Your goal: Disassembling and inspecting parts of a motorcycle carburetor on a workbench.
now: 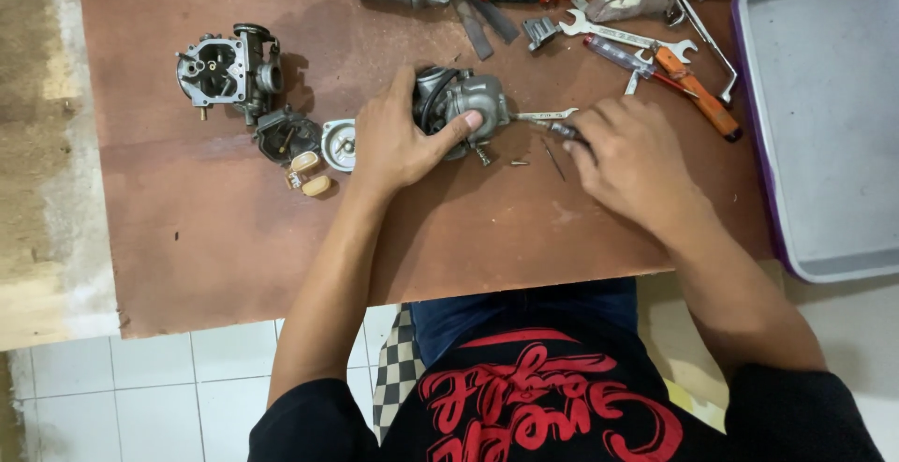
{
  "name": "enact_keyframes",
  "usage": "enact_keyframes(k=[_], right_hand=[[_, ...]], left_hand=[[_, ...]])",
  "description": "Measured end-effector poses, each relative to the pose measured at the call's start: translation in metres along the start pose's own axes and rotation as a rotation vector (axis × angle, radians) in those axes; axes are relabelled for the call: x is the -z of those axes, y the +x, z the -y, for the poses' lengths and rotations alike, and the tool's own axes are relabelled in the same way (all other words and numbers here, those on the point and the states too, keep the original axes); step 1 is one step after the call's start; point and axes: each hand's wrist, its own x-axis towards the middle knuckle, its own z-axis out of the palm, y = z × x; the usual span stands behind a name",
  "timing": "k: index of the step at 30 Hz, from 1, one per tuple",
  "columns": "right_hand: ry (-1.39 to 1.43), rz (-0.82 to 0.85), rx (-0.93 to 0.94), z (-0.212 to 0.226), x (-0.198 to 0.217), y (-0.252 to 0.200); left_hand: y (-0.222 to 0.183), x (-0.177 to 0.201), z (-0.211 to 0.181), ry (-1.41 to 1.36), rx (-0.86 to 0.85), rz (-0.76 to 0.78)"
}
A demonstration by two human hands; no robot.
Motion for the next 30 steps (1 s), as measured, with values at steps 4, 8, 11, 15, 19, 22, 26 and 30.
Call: enact_keyframes(k=[4, 8, 11, 15, 19, 22, 26, 30], right_hand=[[0.156, -0.068, -0.022, -0.01, 0.01, -0.003], [0.351, -0.091, -0.012, -0.001, 0.041, 0.003], [0.474, -0.092, -0.003, 0.002, 0.042, 0.004], [0.568, -0.099, 0.014, 0.009, 0.04, 0.004], [0.59, -0.09, 0.037, 0.011, 0.038, 0.007], [0.59, -0.061, 0.039, 0.014, 0.038, 0.008], [0.54, -0.076, 0.048, 0.014, 0.038, 0.007], [0.536, -0.083, 0.048, 0.015, 0.038, 0.008]], left_hand=[[0.0, 0.0, 0.0, -0.022, -0.021, -0.02], [0.001, -0.003, 0.002, -0.013, -0.028, -0.015], [0.0, -0.002, 0.001, -0.008, -0.046, -0.032], [-0.001, -0.001, 0.001, 0.017, -0.039, -0.025], [-0.001, -0.001, 0.001, 0.011, -0.06, -0.037], [0.001, 0.0, 0.0, 0.013, -0.044, -0.023], [0.001, -0.002, 0.002, 0.001, -0.038, -0.015], [0.001, -0.002, 0.002, 0.004, -0.043, -0.015]])
